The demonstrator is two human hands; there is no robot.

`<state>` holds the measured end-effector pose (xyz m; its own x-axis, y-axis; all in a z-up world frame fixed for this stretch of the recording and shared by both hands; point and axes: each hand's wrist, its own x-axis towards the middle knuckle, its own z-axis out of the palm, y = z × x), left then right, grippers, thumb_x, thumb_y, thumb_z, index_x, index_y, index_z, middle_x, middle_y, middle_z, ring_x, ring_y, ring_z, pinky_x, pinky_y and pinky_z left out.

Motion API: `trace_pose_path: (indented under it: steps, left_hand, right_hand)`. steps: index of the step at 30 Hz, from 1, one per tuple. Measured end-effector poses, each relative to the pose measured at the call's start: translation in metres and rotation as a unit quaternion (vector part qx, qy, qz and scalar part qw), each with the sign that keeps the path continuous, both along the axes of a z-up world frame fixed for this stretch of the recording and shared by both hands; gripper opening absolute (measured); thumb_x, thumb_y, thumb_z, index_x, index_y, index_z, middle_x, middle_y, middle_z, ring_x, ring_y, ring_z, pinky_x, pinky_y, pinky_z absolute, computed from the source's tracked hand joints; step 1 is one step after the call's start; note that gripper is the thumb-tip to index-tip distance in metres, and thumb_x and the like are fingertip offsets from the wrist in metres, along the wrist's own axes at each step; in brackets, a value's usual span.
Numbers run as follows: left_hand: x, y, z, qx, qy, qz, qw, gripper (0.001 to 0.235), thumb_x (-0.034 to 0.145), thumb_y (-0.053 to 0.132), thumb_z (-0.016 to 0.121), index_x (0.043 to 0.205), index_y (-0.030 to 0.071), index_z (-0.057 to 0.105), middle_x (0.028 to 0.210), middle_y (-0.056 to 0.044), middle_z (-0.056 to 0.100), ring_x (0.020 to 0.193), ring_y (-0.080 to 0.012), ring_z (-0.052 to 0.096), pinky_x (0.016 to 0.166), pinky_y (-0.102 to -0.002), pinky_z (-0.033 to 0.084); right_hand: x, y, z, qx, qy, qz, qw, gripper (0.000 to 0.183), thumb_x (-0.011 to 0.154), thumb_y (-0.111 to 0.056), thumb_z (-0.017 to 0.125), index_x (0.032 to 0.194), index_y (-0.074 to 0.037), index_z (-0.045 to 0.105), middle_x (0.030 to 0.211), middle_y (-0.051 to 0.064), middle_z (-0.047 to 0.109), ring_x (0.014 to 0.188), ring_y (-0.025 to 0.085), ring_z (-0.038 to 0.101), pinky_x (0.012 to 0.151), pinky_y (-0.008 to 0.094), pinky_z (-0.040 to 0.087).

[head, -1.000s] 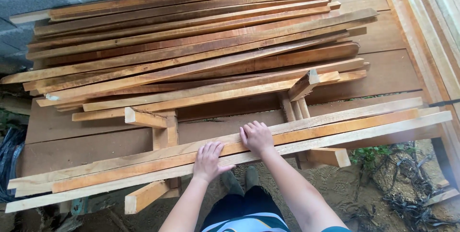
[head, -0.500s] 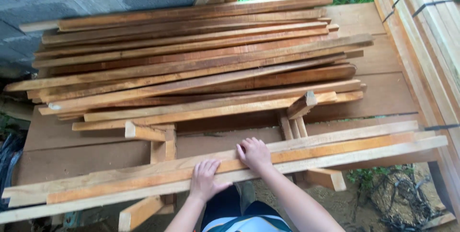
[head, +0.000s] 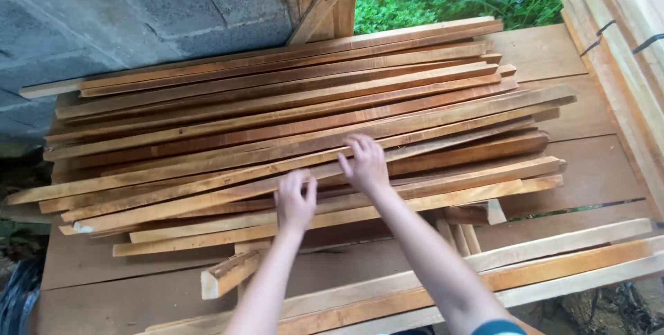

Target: The person stacks long wooden planks on a wooden workbench, aligning them by hand. The person repeatedly picks up planks from a pile and places them in an organized stack on the bench.

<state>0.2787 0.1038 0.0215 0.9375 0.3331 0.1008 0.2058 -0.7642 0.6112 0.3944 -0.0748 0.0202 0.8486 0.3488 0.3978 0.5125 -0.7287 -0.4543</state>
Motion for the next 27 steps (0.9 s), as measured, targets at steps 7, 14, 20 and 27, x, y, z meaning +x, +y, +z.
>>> trace_pose_path:
  steps: [7,14,20,27]
  left_hand:
    - [0.107,0.119,-0.042,0.101,0.312,-0.043,0.944,0.075,0.093,0.068,0.053,0.153,0.021,0.049,0.156,-0.002,0.050,0.147,-0.0282,0.042,0.119,-0.053,0.030]
    - [0.101,0.129,-0.007,0.089,0.324,-0.082,0.938,0.051,0.085,0.060,0.073,0.121,0.024,0.066,0.132,0.003,0.064,0.132,-0.0256,0.058,0.121,-0.059,0.021]
    - [0.085,0.127,0.008,0.125,0.234,-0.132,0.955,0.037,0.085,0.048,0.077,0.103,0.024,0.055,0.106,0.007,0.061,0.112,-0.0209,0.067,0.104,-0.043,0.044]
    - [0.055,0.084,0.118,0.194,0.056,-0.204,0.958,0.035,0.088,0.046,0.072,0.104,0.022,0.052,0.098,-0.001,0.055,0.079,-0.0397,0.073,0.079,-0.050,0.059]
  right_hand:
    - [0.067,0.019,0.017,-0.229,0.271,-0.013,0.935,0.053,0.096,-0.054,0.060,0.135,-0.018,0.066,0.139,0.005,0.065,0.137,0.029,0.052,0.124,0.058,0.016]
    - [0.079,0.014,0.011,-0.238,0.212,0.061,0.946,0.037,0.085,-0.055,0.074,0.102,-0.022,0.069,0.105,-0.001,0.065,0.107,0.026,0.065,0.096,0.044,0.051]
    - [0.060,0.006,0.051,-0.304,0.140,0.086,0.938,0.053,0.083,-0.063,0.070,0.121,-0.026,0.064,0.114,-0.004,0.067,0.117,0.021,0.060,0.107,0.045,0.038]
    - [0.042,-0.012,0.148,-0.298,0.146,0.154,0.931,0.057,0.086,-0.068,0.063,0.122,-0.023,0.065,0.118,0.000,0.073,0.121,0.025,0.067,0.124,0.059,0.019]
